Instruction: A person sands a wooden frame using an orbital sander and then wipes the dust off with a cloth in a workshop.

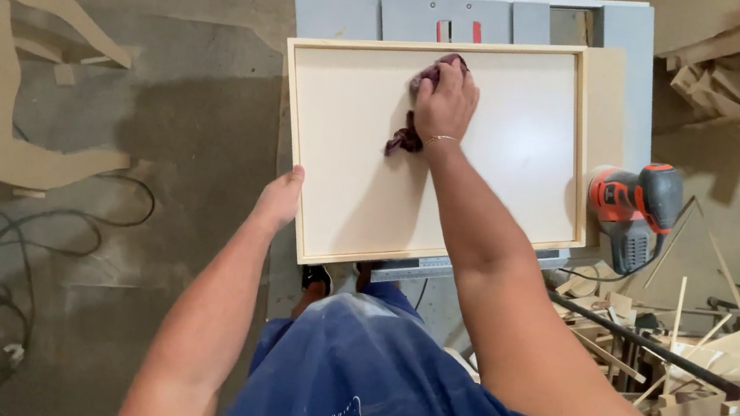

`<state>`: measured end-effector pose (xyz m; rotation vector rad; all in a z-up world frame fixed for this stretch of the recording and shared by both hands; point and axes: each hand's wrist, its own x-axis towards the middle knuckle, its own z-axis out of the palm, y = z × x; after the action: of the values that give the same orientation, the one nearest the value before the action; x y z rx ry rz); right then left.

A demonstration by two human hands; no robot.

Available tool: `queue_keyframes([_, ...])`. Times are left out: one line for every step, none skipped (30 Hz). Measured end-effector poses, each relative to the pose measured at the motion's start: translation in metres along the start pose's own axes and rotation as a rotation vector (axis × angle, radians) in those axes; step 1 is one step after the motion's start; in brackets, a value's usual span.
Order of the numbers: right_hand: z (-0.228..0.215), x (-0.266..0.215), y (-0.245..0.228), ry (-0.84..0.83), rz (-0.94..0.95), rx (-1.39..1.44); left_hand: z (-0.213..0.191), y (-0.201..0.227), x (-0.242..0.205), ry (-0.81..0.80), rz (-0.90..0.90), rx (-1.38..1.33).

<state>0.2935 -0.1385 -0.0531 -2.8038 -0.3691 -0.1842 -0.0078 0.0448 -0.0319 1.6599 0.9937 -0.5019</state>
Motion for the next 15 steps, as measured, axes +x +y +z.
queue_keyframes([0.014, -0.013, -0.009, 0.041, -0.118, 0.007, -0.001, -0.004, 0.001, -0.005, 0.019, 0.012])
queue_keyframes([0.027, -0.026, -0.018, 0.082, -0.235, 0.016, -0.001, -0.008, 0.003, -0.009, 0.038, 0.023])
queue_keyframes([0.021, -0.051, -0.039, 0.081, -0.224, 0.014, -0.003, -0.007, -0.003, -0.016, 0.038, 0.032])
queue_keyframes([0.015, -0.074, -0.061, -0.018, -0.353, 0.064, -0.004, -0.006, -0.008, -0.022, 0.053, 0.054])
queue_keyframes([0.007, -0.089, -0.083, -0.104, -0.485, 0.111, -0.005, 0.002, -0.01, -0.024, 0.081, 0.073])
queue_keyframes([0.0, -0.119, -0.096, -0.093, -0.477, 0.108, -0.008, 0.008, -0.016, -0.027, 0.093, 0.08])
queue_keyframes([-0.007, -0.146, -0.107, -0.088, -0.523, 0.185, -0.009, 0.016, -0.022, -0.012, 0.088, 0.076])
queue_keyframes([-0.014, -0.173, -0.116, -0.082, -0.569, 0.261, -0.008, 0.025, -0.027, 0.004, 0.083, 0.072])
queue_keyframes([-0.019, -0.194, -0.113, -0.066, -0.543, 0.245, -0.013, 0.036, -0.043, -0.02, 0.102, 0.088])
queue_keyframes([-0.022, -0.214, -0.11, -0.125, -0.547, 0.244, -0.017, 0.047, -0.058, -0.037, 0.104, 0.14])
queue_keyframes([-0.026, -0.232, -0.103, -0.179, -0.535, 0.236, -0.017, 0.062, -0.071, -0.067, 0.115, 0.198])
queue_keyframes([-0.032, -0.229, -0.095, -0.158, -0.495, 0.211, -0.008, 0.042, -0.041, -0.103, 0.144, 0.222])
queue_keyframes([-0.038, -0.234, -0.087, -0.242, -0.523, 0.101, 0.002, 0.018, -0.016, 0.104, 0.072, 0.237])
queue_keyframes([-0.045, -0.238, -0.079, -0.331, -0.546, -0.007, 0.012, -0.005, 0.011, 0.312, 0.006, 0.248])
queue_keyframes([-0.057, -0.238, -0.063, -0.312, -0.502, -0.021, 0.019, 0.003, -0.006, 0.284, 0.04, 0.272])
